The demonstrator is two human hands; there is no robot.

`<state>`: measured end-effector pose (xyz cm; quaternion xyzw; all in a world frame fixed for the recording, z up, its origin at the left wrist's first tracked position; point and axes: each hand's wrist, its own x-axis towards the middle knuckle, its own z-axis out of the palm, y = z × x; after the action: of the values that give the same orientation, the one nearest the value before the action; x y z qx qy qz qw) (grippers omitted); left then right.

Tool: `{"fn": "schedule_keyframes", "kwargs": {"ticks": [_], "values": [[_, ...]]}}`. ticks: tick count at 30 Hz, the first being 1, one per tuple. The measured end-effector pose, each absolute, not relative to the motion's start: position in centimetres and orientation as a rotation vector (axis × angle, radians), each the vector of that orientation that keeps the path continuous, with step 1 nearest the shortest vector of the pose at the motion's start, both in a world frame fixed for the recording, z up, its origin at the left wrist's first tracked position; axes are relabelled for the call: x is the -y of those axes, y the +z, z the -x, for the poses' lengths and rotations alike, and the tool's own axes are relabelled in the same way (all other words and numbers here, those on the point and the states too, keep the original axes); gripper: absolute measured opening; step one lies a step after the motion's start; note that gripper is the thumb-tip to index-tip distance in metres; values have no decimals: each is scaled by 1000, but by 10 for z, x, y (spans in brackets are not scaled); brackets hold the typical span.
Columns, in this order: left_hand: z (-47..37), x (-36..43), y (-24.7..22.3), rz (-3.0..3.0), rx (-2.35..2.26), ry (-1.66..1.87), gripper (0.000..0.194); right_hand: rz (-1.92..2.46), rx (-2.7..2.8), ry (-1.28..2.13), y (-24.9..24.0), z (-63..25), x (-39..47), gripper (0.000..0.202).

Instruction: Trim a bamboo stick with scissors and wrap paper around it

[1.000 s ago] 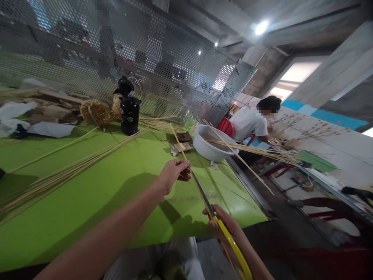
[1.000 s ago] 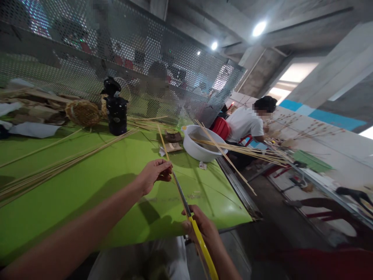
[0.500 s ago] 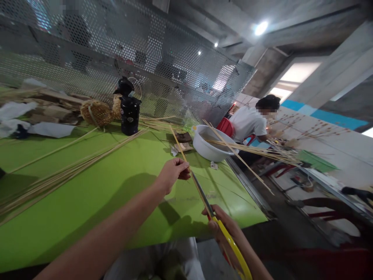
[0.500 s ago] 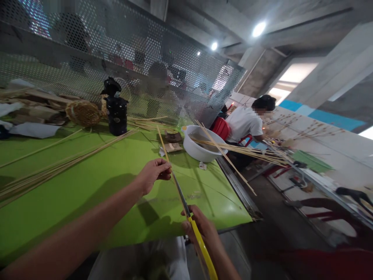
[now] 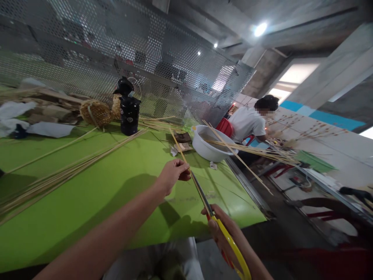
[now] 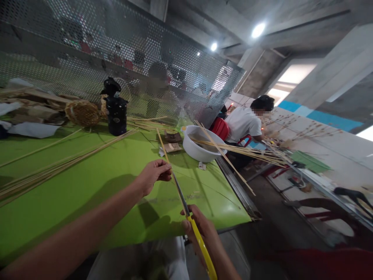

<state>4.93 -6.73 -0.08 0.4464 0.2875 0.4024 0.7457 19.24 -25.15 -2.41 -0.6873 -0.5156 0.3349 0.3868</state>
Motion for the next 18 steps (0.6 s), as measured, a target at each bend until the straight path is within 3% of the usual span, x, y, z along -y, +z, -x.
{"fn": "schedule_keyframes", "kwargs": {"ticks": [18], "values": [[-49, 71, -2, -1020, -638, 869, 11, 1824, 1349, 824, -2, -191, 253, 56]]}}
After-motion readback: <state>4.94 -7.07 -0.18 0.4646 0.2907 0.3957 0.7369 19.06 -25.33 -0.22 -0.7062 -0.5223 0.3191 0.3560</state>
